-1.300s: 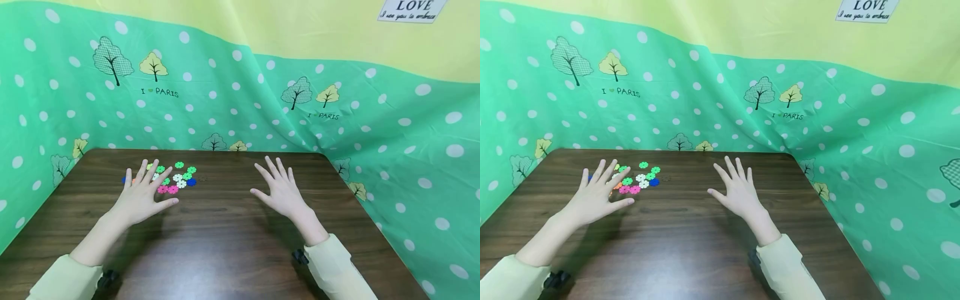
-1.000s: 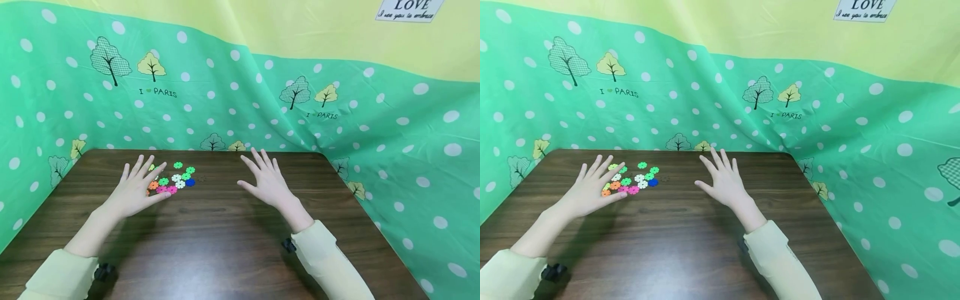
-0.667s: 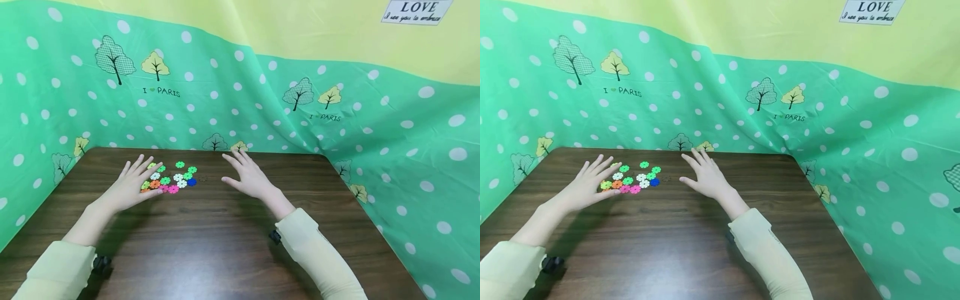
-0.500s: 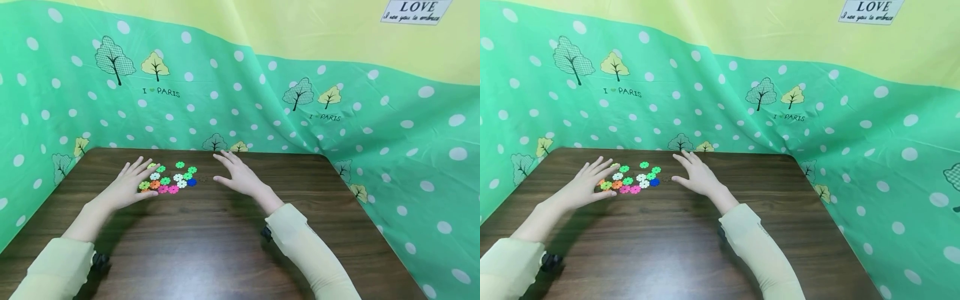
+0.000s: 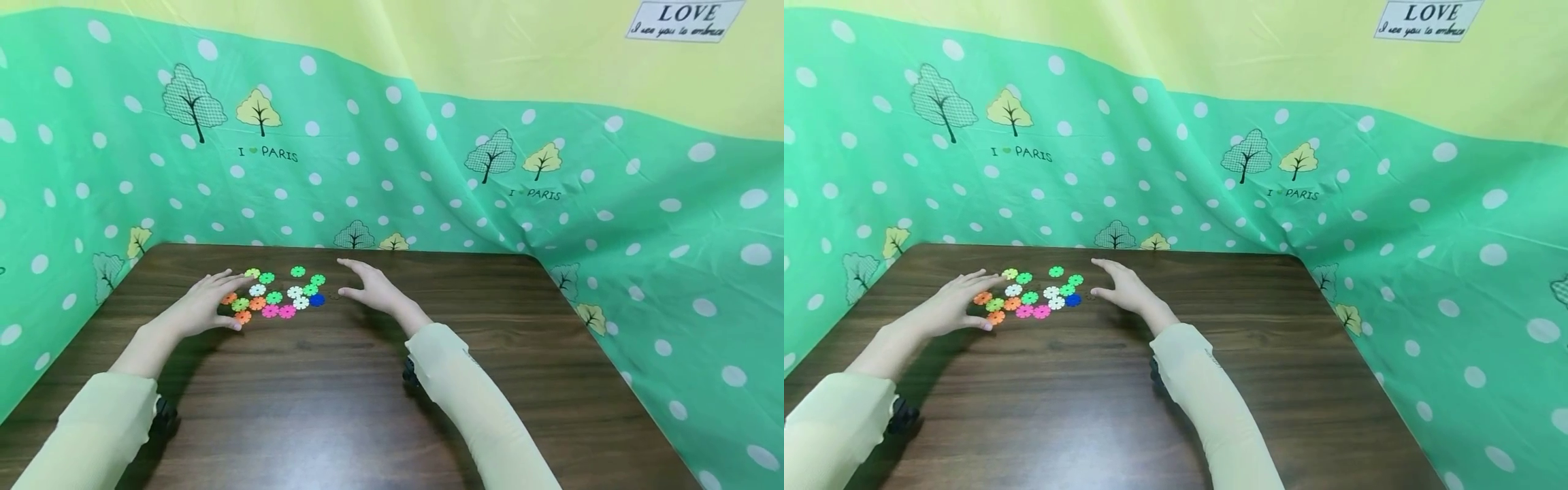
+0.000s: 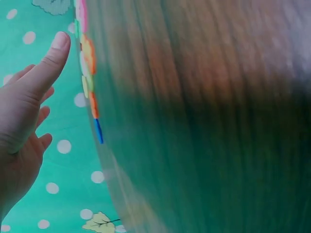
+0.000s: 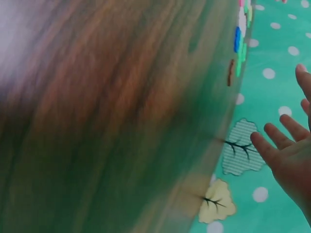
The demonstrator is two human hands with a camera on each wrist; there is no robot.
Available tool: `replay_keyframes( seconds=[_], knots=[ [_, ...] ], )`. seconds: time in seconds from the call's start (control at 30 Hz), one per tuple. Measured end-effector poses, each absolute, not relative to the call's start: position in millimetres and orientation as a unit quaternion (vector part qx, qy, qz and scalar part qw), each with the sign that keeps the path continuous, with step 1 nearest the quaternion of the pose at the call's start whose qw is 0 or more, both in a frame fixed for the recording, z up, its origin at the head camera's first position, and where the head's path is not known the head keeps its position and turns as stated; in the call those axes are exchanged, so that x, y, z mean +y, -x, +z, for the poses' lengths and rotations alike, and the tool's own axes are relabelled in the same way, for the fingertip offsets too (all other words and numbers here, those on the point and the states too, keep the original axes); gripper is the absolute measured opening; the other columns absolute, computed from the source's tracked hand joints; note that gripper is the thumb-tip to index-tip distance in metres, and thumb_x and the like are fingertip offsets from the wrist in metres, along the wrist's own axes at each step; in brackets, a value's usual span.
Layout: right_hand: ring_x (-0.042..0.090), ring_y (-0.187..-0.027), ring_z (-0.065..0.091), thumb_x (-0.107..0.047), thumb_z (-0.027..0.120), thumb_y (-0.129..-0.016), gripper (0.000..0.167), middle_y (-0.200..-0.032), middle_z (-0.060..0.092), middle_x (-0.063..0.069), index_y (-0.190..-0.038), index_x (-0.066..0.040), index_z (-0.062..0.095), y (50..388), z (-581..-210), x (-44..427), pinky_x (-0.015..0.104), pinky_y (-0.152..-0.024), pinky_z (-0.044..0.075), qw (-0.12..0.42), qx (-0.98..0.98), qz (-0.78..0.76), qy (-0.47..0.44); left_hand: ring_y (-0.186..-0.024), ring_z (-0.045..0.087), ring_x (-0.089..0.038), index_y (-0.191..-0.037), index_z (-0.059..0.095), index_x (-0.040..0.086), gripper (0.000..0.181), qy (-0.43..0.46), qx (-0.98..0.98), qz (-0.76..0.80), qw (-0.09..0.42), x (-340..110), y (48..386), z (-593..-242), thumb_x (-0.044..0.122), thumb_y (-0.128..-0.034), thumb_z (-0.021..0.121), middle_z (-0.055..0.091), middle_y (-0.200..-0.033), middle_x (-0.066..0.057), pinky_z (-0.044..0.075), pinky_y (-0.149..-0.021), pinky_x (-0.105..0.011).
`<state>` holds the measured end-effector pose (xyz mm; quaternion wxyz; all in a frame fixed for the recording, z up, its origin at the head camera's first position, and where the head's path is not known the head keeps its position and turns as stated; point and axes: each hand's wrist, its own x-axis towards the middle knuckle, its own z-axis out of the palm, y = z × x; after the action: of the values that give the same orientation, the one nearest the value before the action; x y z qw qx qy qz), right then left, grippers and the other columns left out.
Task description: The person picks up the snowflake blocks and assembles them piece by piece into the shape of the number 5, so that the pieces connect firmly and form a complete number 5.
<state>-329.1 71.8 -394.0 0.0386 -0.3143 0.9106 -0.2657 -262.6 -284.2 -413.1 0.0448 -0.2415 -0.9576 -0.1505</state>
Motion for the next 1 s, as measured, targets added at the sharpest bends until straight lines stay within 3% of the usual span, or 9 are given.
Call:
replay_keyframes(
  seconds=[0.33,0.53,0.73,1.0],
  knots=[
    [0.024,-0.134,0.039,-0.027,0.064,-0.091,0.063,-0.149,0.038,0.004,-0.146,-0.016,0.035,341.0,-417.9,62.9,0.041,-0.108,0.036,0.084,0.912,-0.276,0.292,-0.118,0.043,-0.043,-0.128,0.055,0.003,0.080,0.248,-0.954,-0.162,0.050,-288.8,276.2,-425.4,0.034,-0.0606,0.087,0.058,-0.125,-0.020,0.034,-0.093,-0.067],
    [0.022,-0.130,0.045,-0.022,0.064,-0.091,0.056,-0.141,0.048,0.007,-0.142,-0.013,0.043,350.1,-419.7,57.9,0.038,-0.105,0.040,0.097,0.918,-0.248,0.294,-0.118,0.044,-0.045,-0.120,0.062,0.002,0.065,0.247,-0.954,-0.166,0.023,-290.8,279.8,-423.9,0.030,-0.0650,0.085,0.059,-0.122,-0.023,0.034,-0.096,-0.063],
    [0.021,-0.120,0.051,-0.021,0.064,-0.091,0.045,-0.127,0.059,0.007,-0.134,-0.015,0.054,356.9,-422.0,54.4,0.035,-0.102,0.041,0.087,0.925,-0.219,0.299,-0.115,0.047,-0.043,-0.106,0.070,0.006,0.047,0.249,-0.951,-0.184,0.016,-295.6,283.8,-429.6,0.029,-0.0678,0.084,0.064,-0.112,-0.018,0.035,-0.096,-0.062],
    [0.024,-0.118,0.042,-0.025,0.060,-0.093,0.039,-0.127,0.049,0.007,-0.132,-0.020,0.056,357.3,-427.8,50.6,0.037,-0.101,0.038,0.102,0.932,-0.194,0.288,-0.110,0.051,-0.040,-0.099,0.074,0.012,0.033,0.235,-0.948,-0.215,-0.010,-301.1,287.2,-437.2,0.028,-0.0709,0.082,0.061,-0.115,-0.017,0.042,-0.092,-0.057]
  ],
)
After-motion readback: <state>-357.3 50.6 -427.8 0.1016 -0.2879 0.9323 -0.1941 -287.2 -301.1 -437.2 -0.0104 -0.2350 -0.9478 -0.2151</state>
